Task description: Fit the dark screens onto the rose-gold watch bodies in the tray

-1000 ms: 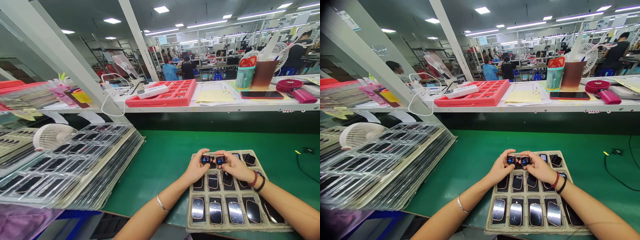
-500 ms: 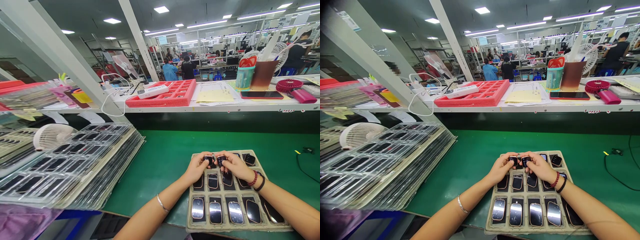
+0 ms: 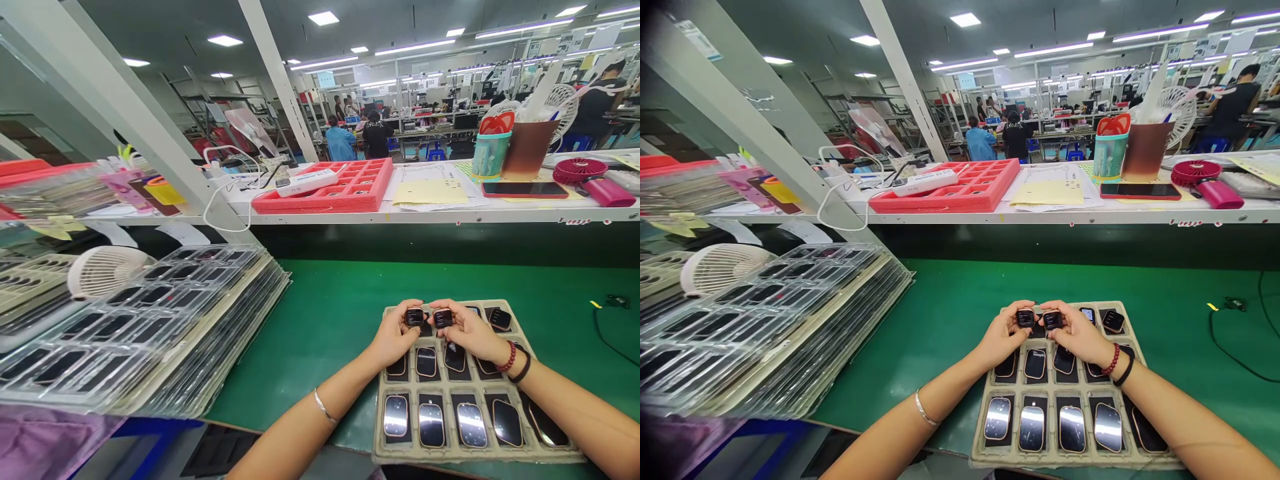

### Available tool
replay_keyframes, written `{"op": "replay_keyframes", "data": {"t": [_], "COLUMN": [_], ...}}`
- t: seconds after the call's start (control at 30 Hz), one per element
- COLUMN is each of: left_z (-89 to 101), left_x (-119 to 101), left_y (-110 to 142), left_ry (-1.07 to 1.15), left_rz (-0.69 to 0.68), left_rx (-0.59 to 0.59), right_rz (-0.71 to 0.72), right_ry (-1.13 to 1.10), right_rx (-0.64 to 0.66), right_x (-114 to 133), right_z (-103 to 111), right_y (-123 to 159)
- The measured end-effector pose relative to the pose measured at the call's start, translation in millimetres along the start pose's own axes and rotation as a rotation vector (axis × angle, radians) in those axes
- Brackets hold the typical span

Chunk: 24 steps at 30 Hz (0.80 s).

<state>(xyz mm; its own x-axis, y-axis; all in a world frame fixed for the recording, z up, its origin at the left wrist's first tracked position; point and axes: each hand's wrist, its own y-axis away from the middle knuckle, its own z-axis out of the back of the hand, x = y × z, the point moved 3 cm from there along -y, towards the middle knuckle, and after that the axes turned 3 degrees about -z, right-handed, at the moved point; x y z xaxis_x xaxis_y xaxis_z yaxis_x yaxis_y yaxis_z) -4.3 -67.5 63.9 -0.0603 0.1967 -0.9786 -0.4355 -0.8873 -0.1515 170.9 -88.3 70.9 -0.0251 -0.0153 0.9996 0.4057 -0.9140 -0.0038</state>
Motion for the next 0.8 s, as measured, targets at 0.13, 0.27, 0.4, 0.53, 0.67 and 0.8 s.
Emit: {"op": "replay_keyframes", "data": {"t": [0.13,0.27,0.4,0.53,0.67,0.8], "left_z": [-0.3,-0.5,-0.7,-0.4,0.0,-0.1], "left_x": [-3.8,-3.9,-2.6,-1.5,-1.0,-1.1], "left_y": [0.2,-0.2,-0.5,-0.2,0.3,0.4], "left_ry": [0.071,0.085,0.066,0.046,0.038,0.03], "left_rz": [0.008,0.025,0.029,0.023,0.015,0.011], "left_rx": [0.02,0.026,0.028,0.027,0.027,0.03], "right_rz": [-0.063,-0.074,-0.074,-0.075,-0.067,-0.063], "right_ry": [0.018,0.032,0.038,0.043,0.049,0.058], "right_rx": [0.001,0.007,0.011,0.006,0.011,0.019], "right_x": [-2.1,-2.7,-1.5,-1.7,-1.6,-0.7], "right_z": [2.8,4.1,3.2,3.0,3.1,2.6], "right_y": [-0.8,-1.6,-1.4,-1.1,-1.3,-1.4]}}
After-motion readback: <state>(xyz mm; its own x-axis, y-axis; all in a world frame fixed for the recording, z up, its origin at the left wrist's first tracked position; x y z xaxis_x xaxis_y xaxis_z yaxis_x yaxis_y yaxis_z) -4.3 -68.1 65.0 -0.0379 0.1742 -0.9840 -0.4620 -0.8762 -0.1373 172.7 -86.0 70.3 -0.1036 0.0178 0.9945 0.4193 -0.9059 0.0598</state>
